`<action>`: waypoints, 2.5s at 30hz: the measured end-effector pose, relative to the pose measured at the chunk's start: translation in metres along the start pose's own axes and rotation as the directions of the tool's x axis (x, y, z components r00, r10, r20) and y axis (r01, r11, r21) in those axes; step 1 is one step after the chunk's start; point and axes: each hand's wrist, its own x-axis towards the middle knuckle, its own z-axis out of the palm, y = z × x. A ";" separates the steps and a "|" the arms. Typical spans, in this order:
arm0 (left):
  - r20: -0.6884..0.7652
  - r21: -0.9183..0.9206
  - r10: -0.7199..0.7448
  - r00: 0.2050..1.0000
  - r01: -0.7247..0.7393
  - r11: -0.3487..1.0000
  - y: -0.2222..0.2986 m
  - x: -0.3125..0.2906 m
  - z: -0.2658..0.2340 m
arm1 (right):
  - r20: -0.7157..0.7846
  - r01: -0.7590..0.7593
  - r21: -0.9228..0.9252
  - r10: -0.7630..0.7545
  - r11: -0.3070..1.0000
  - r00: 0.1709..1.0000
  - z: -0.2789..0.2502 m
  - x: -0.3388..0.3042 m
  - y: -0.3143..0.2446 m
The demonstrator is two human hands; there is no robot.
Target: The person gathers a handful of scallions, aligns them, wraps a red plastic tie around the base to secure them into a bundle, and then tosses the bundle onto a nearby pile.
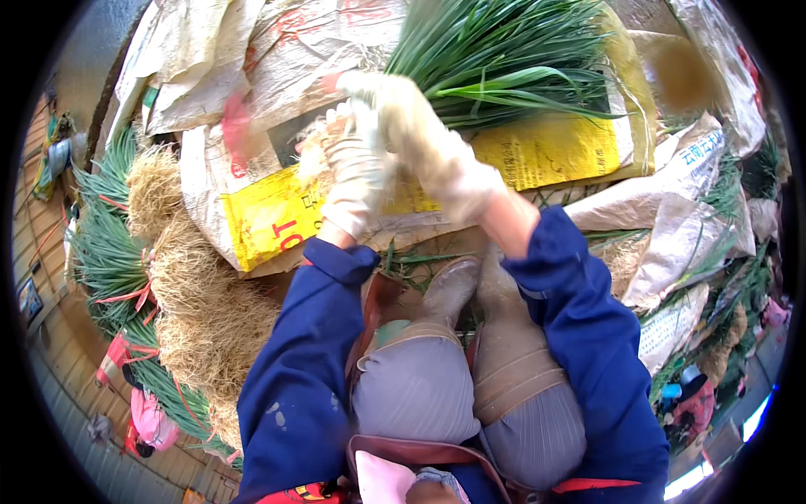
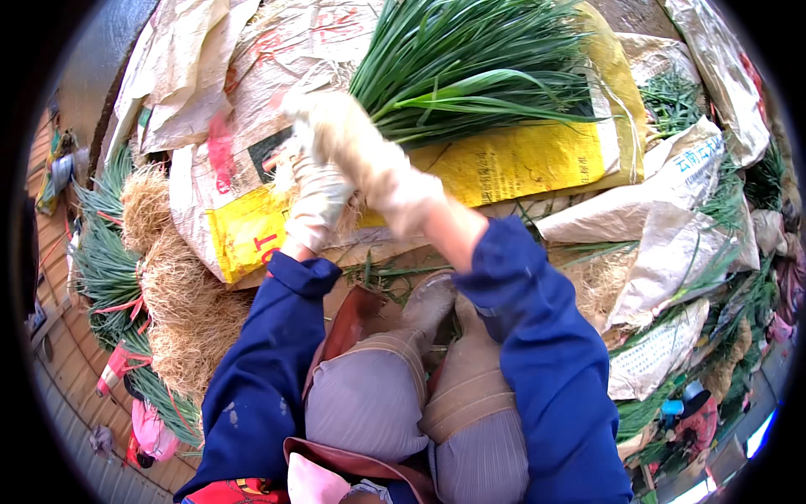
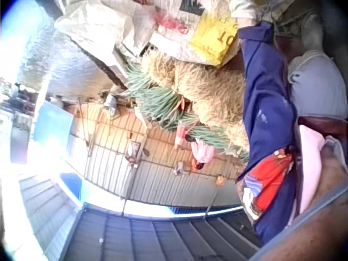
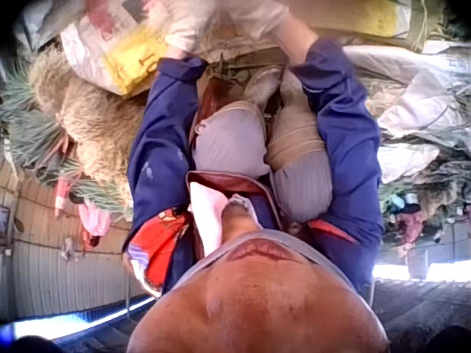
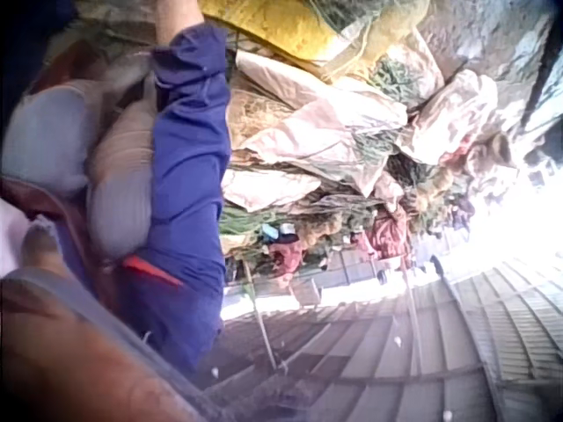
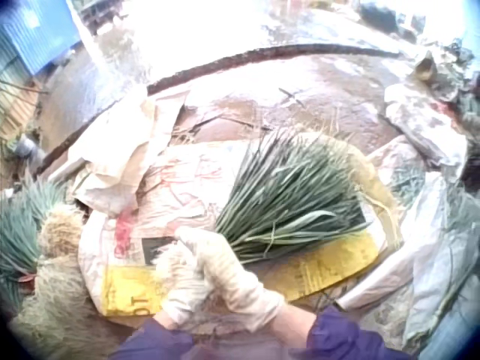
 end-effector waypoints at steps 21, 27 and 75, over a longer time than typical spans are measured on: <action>0.116 0.751 -0.001 0.993 -0.087 0.655 0.004 0.020 0.009 | -0.057 -0.088 0.860 0.265 0.503 0.963 -0.049 -0.067 -0.018; 0.055 0.762 0.430 0.901 -0.316 0.565 -0.047 0.030 0.006 | -0.148 0.259 -0.157 -0.282 0.953 0.948 -0.015 -0.104 -0.024; 0.437 0.549 0.263 0.860 -0.486 0.680 -0.035 0.080 -0.019 | -0.090 -0.004 0.980 0.464 0.198 0.881 -0.019 -0.008 0.077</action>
